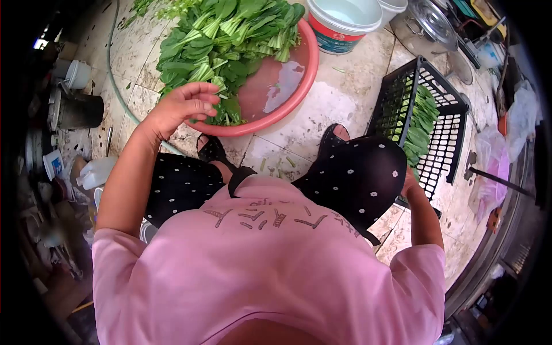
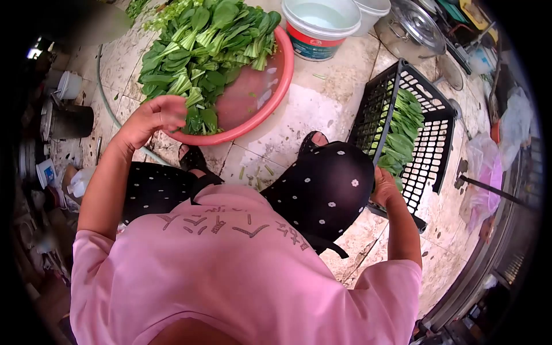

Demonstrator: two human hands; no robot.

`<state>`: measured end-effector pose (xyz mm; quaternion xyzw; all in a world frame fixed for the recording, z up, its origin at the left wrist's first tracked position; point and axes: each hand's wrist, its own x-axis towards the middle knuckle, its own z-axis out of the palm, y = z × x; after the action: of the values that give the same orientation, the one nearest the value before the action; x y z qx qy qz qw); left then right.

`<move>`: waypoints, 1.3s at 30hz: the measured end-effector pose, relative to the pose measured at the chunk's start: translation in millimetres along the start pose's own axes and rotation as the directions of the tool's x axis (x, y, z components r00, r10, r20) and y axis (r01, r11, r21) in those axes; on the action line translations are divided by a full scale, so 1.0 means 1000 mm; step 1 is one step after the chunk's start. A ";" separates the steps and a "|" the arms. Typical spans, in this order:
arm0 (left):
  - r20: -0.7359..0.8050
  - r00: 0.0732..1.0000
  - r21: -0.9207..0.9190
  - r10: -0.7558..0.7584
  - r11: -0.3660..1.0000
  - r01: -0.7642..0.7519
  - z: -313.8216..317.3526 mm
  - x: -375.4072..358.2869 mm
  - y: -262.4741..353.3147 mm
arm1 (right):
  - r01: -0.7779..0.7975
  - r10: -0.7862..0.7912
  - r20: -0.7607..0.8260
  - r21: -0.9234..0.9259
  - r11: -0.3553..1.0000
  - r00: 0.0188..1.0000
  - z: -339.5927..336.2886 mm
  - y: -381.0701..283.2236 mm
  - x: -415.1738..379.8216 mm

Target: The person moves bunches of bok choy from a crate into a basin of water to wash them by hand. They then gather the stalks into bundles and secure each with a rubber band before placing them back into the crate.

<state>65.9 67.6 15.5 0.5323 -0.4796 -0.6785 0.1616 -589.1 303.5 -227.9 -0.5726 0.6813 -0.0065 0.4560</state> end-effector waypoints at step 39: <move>0.145 0.988 0.852 -0.045 0.513 -0.102 -0.057 -0.001 0.002 | 0.140 -0.267 0.081 0.689 0.711 0.960 0.050 -0.628 0.222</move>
<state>115.7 39.6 19.2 0.4825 -0.7711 -0.3884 -0.1472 -55.6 -61.8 -59.6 -0.4371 0.5220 -0.2541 0.6869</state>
